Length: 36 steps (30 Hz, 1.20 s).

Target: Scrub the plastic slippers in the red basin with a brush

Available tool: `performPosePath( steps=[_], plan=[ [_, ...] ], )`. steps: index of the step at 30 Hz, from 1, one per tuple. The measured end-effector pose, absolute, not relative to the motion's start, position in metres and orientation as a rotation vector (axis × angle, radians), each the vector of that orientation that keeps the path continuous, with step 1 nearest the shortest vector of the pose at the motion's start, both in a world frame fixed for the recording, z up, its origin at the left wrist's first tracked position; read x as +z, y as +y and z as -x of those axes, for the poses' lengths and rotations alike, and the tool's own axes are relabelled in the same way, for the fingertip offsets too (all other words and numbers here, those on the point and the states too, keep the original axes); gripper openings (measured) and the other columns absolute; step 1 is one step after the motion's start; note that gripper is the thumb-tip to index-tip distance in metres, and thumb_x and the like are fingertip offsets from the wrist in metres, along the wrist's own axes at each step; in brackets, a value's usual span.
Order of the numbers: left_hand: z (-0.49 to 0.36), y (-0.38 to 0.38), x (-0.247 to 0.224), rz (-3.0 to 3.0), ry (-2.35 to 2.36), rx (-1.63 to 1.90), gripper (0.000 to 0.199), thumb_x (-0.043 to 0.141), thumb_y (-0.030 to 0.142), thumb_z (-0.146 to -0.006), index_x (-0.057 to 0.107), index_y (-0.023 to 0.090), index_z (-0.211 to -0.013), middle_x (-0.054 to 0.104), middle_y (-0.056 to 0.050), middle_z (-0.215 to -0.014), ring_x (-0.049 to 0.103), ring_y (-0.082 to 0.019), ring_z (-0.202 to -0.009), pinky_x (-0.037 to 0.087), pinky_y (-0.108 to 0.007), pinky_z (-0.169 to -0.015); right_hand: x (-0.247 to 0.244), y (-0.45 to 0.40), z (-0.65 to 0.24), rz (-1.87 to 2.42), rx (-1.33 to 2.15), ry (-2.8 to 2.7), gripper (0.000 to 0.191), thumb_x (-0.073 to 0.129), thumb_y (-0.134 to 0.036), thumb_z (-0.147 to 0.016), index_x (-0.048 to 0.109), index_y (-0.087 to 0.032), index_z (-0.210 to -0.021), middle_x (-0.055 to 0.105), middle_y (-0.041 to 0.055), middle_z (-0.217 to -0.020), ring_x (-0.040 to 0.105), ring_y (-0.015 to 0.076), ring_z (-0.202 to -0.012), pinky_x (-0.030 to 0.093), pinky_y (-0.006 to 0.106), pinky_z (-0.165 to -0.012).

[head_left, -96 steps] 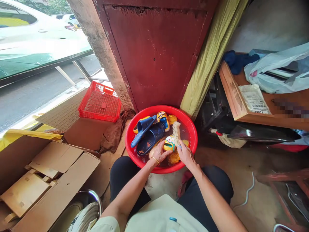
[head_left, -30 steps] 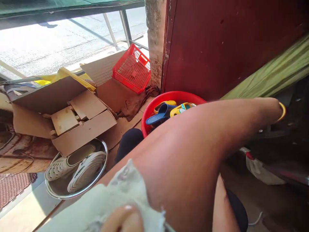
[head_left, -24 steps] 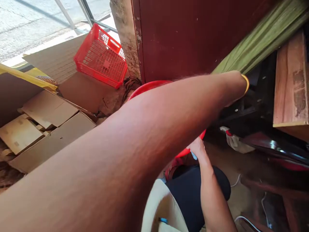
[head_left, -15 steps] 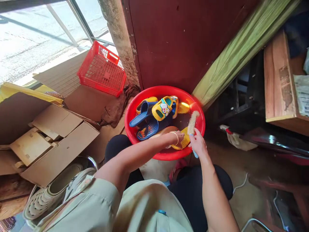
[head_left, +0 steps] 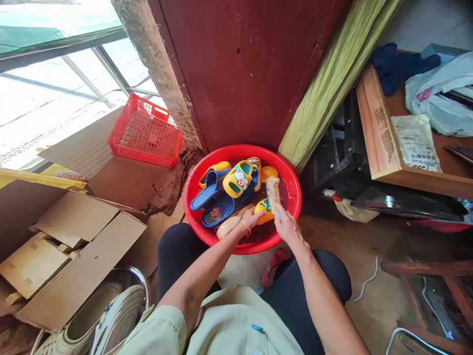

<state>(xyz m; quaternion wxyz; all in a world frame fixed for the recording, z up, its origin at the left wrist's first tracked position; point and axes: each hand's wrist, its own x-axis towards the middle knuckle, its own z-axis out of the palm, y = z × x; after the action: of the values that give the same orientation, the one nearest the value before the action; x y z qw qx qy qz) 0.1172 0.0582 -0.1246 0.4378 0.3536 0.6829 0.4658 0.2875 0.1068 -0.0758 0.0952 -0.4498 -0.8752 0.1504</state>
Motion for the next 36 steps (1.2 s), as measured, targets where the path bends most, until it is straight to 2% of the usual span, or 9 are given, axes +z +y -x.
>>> performPosePath(
  steps=[4,10,14,17,20,25,30,33,36],
  plan=[
    [-0.108,0.044,-0.109,-0.798,1.498,1.384,0.048,0.074,0.044,-0.071,0.071,0.012,-0.107,0.073,-0.008,-0.096,0.065,-0.022,-0.086,0.052,-0.033,-0.080,-0.070,0.096,-0.279,1.118,0.363,-2.782,0.053,0.042,-0.029,-0.097,0.045,-0.032,-0.150,0.068,0.0063,-0.108,0.067,0.0176,-0.083,0.051,0.024,-0.069],
    [-0.093,0.021,-0.086,-0.592,1.349,1.464,0.058,0.081,0.039,-0.064,0.070,0.015,-0.116,0.075,-0.007,-0.098,0.067,-0.023,-0.089,0.054,-0.033,-0.081,-0.067,0.119,-0.278,1.468,0.258,-2.624,0.054,0.041,-0.025,-0.098,0.044,-0.027,-0.151,0.067,0.0093,-0.107,0.066,0.0191,-0.083,0.049,0.025,-0.067],
    [-0.078,0.015,-0.081,-0.398,1.287,1.490,0.055,0.082,0.039,-0.064,0.070,0.017,-0.113,0.074,-0.010,-0.107,0.068,-0.027,-0.100,0.055,-0.036,-0.085,-0.064,0.106,-0.269,1.246,0.322,-2.676,0.054,0.039,-0.028,-0.098,0.042,-0.028,-0.153,0.067,0.0099,-0.106,0.066,0.0192,-0.082,0.050,0.025,-0.067],
    [-0.067,0.016,-0.081,-0.292,1.246,1.461,0.056,0.080,0.043,-0.068,0.068,0.018,-0.117,0.072,-0.012,-0.116,0.068,-0.028,-0.102,0.058,-0.037,-0.077,-0.064,0.095,-0.266,1.105,0.364,-2.754,0.053,0.040,-0.029,-0.098,0.043,-0.032,-0.151,0.066,0.0086,-0.108,0.067,0.0181,-0.080,0.050,0.024,-0.065],
    [-0.055,0.019,-0.080,-0.293,1.277,1.383,0.060,0.076,0.049,-0.072,0.067,0.017,-0.121,0.070,-0.015,-0.119,0.068,-0.027,-0.100,0.056,-0.031,-0.067,-0.062,0.103,-0.277,1.301,0.362,-2.693,0.053,0.043,-0.024,-0.096,0.049,-0.030,-0.148,0.067,0.0083,-0.103,0.067,0.0182,-0.080,0.052,0.025,-0.070],
    [-0.034,0.026,-0.074,-0.258,1.498,1.281,0.061,0.068,0.062,-0.075,0.070,0.013,-0.111,0.074,-0.015,-0.104,0.070,-0.025,-0.087,0.049,-0.025,-0.054,-0.055,0.106,-0.294,1.110,0.446,-2.602,0.053,0.040,-0.028,-0.097,0.047,-0.025,-0.150,0.068,0.0085,-0.107,0.066,0.0199,-0.090,0.054,0.027,-0.081],
    [-0.035,0.031,-0.070,-0.264,1.658,1.272,0.048,0.064,0.058,-0.080,0.070,0.013,-0.098,0.074,-0.013,-0.087,0.068,-0.023,-0.074,0.048,-0.026,-0.052,-0.057,0.068,-0.264,0.876,0.353,-2.789,0.055,0.038,-0.028,-0.098,0.040,-0.032,-0.153,0.066,0.0079,-0.106,0.067,0.0162,-0.077,0.051,0.022,-0.065],
    [-0.043,0.031,-0.067,-0.264,1.653,1.293,0.052,0.061,0.062,-0.081,0.069,0.013,-0.098,0.074,-0.014,-0.087,0.068,-0.024,-0.074,0.049,-0.027,-0.051,-0.059,0.072,-0.257,1.045,0.257,-2.815,0.057,0.040,-0.024,-0.097,0.040,-0.034,-0.153,0.066,0.0081,-0.104,0.066,0.0158,-0.070,0.049,0.023,-0.059],
    [-0.045,0.027,-0.059,-0.267,1.608,1.318,0.061,0.060,0.068,-0.079,0.067,0.014,-0.106,0.073,-0.014,-0.088,0.069,-0.026,-0.077,0.052,-0.030,-0.053,-0.058,0.096,-0.276,1.289,0.254,-2.700,0.056,0.042,-0.023,-0.096,0.045,-0.031,-0.151,0.067,0.0083,-0.099,0.066,0.0173,-0.073,0.051,0.025,-0.063]
  ],
)
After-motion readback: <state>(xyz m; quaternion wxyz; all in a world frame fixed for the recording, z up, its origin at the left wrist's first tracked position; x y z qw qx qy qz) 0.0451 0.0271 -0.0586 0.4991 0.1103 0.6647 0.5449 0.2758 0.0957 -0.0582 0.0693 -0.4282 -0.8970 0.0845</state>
